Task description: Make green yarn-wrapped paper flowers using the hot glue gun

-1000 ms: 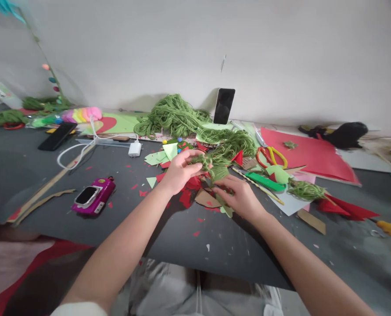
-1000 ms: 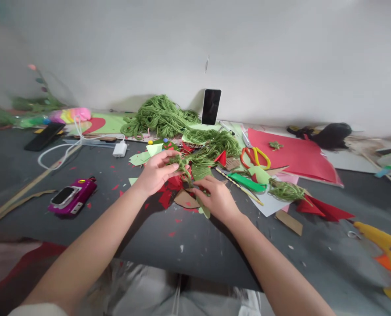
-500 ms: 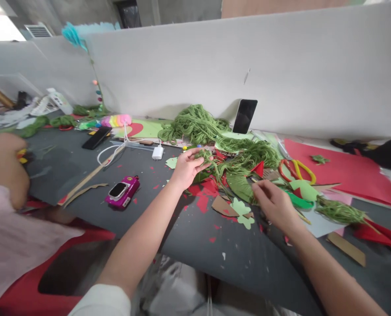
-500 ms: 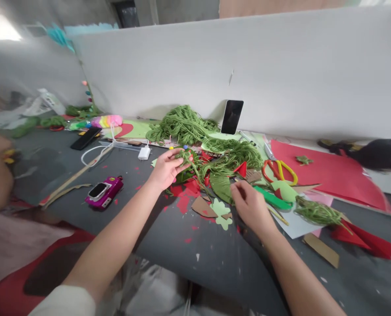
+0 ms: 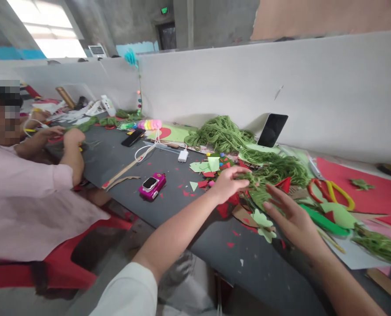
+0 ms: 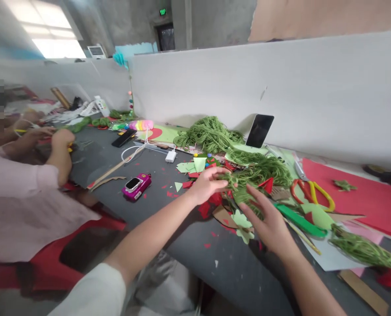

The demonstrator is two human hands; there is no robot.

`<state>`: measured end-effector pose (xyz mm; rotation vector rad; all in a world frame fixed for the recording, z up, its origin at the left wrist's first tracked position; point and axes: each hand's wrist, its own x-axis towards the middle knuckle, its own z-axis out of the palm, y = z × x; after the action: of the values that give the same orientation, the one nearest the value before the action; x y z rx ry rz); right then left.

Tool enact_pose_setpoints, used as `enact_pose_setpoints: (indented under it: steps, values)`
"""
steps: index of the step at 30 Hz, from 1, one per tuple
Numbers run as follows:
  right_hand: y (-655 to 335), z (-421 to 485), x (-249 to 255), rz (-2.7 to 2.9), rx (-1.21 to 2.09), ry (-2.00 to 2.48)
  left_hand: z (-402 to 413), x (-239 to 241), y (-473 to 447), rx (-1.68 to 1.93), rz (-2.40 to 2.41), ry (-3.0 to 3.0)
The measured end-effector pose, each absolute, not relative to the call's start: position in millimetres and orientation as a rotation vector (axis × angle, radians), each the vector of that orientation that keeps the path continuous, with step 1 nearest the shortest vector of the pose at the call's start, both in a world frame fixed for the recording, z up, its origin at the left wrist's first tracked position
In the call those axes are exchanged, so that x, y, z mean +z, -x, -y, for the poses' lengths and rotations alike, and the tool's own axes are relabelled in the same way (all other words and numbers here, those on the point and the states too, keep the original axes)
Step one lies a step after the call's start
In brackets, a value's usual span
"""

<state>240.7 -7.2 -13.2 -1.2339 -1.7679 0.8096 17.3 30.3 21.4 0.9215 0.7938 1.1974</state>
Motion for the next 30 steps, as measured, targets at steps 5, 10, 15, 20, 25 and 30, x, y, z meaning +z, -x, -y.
enact_pose_setpoints:
  steps: [5,10,15,20,25,30]
  values:
    - [-216,19,-8,1.579,1.172,1.313,-18,21,-34,1.150,-0.846,-1.197]
    - [-225,10,-11,1.582,0.926,1.312,-17,18,-36,1.110,-0.843,-1.256]
    - [-234,5,-14,1.722,0.713,1.204,-17,17,-35,1.107,-0.874,-1.283]
    - [-238,9,-1,1.792,0.728,1.165,-17,20,-33,1.150,-0.924,-1.258]
    - [-243,8,10,1.865,0.638,1.197,-21,20,-30,1.151,-0.936,-1.275]
    - [-253,8,17,1.909,0.812,1.273,-25,13,-27,1.157,-0.926,-1.199]
